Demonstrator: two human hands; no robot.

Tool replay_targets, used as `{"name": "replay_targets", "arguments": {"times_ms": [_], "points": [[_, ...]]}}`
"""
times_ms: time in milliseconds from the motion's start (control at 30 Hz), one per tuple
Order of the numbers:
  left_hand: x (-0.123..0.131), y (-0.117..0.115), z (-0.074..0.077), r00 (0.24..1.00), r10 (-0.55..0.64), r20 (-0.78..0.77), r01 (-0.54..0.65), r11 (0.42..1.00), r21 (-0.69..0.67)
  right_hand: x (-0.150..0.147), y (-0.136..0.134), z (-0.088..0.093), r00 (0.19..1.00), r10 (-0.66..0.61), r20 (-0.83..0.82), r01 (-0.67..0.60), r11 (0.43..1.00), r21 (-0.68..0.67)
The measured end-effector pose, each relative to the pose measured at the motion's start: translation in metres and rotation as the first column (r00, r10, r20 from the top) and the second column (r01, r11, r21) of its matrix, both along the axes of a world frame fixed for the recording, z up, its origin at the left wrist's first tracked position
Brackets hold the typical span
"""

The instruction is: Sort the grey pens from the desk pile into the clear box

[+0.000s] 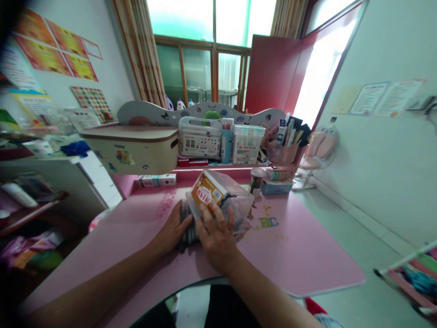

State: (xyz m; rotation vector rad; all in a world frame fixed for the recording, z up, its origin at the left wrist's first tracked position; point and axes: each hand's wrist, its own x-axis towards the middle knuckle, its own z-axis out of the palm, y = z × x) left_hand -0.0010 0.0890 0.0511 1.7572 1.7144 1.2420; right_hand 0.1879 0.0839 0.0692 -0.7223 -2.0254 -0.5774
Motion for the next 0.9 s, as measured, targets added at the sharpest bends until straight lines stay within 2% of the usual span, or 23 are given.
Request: {"name": "replay_targets", "arguments": {"times_ms": [200,367,600,900], "points": [[-0.008,-0.002,-0.011,0.996,0.07,0.049,-0.068,0.997,-0.036,0.023,0.008,0.006,1.0,0.0,-0.017,0.0,1.0,0.023],[-0.011,-0.002,-0.01,0.998,0.054,0.016,-0.053,0.997,-0.065,0.037,0.01,0.015,0.999,-0.01,-0.048,0.012,0.999,0.029],[-0.016,-0.003,-0.004,0.998,0.045,-0.032,-0.048,0.996,-0.082,0.044,0.028,0.031,0.991,-0.067,-0.116,0.073,0.996,0.05],[-0.025,-0.005,-0.006,0.995,0.061,-0.083,-0.065,0.997,-0.04,0.055,0.031,0.047,0.977,0.014,-0.213,-0.002,0.999,0.053]]}}
